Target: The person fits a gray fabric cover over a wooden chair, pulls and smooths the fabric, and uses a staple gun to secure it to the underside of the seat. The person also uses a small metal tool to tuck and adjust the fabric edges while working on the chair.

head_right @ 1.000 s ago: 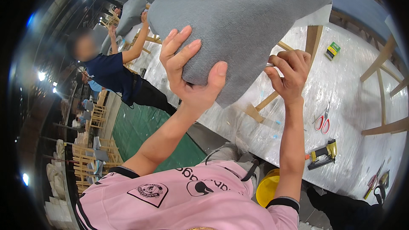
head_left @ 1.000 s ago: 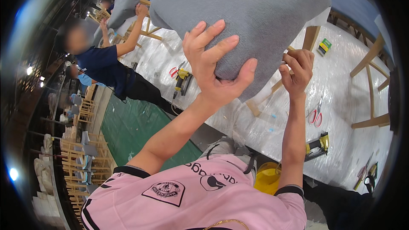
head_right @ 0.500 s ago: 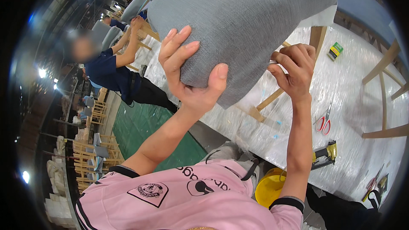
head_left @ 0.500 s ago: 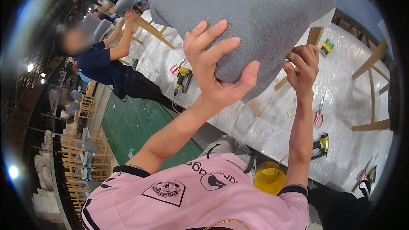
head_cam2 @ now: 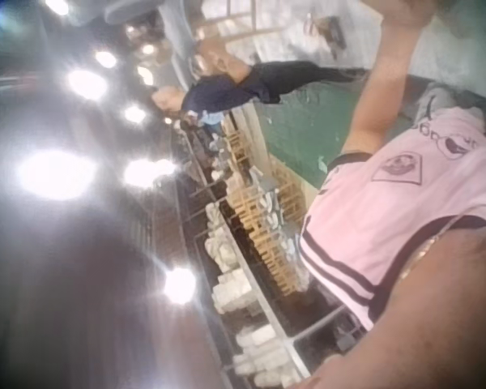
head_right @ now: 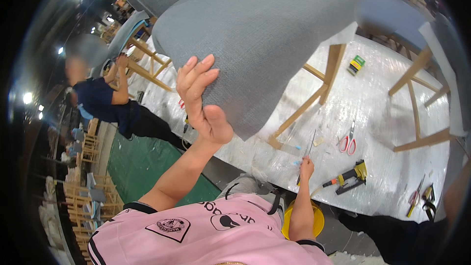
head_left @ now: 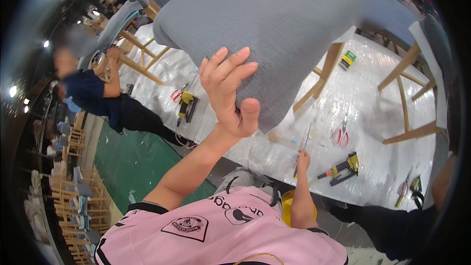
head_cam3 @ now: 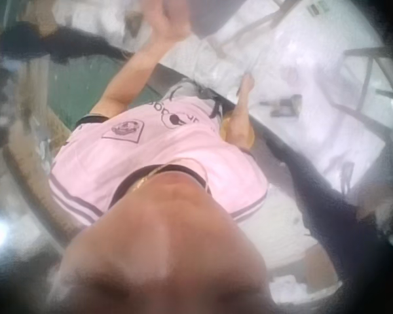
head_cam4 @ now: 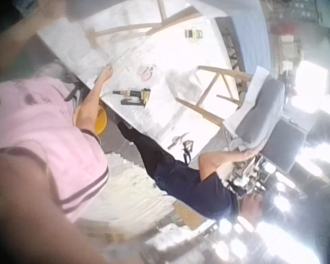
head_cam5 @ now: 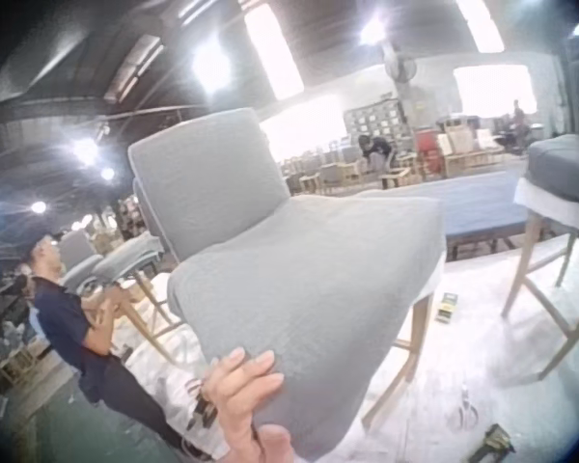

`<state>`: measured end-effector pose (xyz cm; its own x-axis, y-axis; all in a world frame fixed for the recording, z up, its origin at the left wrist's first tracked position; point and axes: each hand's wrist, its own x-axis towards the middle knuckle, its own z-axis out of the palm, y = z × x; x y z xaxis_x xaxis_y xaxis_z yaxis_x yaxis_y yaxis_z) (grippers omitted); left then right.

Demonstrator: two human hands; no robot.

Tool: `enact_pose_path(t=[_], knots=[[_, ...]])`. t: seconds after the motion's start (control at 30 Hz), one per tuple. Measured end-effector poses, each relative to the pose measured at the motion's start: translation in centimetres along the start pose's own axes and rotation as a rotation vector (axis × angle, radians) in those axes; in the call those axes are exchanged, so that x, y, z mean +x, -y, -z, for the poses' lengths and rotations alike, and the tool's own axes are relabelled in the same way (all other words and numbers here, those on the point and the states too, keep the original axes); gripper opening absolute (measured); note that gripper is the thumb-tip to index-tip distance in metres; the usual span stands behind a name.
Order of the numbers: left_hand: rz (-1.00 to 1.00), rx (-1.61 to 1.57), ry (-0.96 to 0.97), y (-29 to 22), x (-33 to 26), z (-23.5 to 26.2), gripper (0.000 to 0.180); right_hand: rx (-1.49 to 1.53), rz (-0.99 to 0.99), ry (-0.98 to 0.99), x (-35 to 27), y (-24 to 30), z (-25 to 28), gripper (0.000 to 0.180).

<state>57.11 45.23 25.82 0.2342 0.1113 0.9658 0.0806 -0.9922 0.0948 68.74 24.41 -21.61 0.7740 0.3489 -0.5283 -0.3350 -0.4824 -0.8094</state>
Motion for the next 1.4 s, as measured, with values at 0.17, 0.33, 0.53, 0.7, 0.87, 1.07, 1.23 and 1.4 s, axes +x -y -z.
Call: enact_pose_path(t=[0.17,0.33,0.53,0.7,0.87,1.07,1.23,1.4], knots=[[0.004,-0.055,0.004,-0.3,0.8,-0.4,0.046,-0.296,0.515,-0.335,3.7,5.2,3.8,0.051],[0.017,-0.169,-0.076,0.6,-0.7,0.1,0.032,0.228,0.828,-0.112,-9.3,31.6,8.2,0.049],[-0.021,-0.305,-0.121,2.3,-2.5,-0.6,0.024,-0.401,1.432,-0.154,-25.6,48.5,5.5,0.052],[0.031,-0.316,-0.054,13.1,-0.9,2.5,0.023,-0.717,1.327,-0.433,-28.5,49.6,0.8,0.073],[0.070,-0.260,-0.154,16.7,0.0,1.5,0.028,-0.919,1.243,-0.664,-31.3,49.6,-4.9,0.083],[0.126,-0.467,-0.156,17.2,-0.1,2.2,0.028,-0.981,1.180,-0.841,-30.5,50.7,-10.3,0.095],[0.372,-1.027,-0.485,15.9,3.0,6.3,0.024,-1.065,1.155,-0.844,-29.5,52.6,-15.7,0.102],[0.025,-1.131,-0.390,12.4,6.1,13.5,0.016,-0.993,1.475,-0.732,-28.4,52.7,-20.1,0.079]])
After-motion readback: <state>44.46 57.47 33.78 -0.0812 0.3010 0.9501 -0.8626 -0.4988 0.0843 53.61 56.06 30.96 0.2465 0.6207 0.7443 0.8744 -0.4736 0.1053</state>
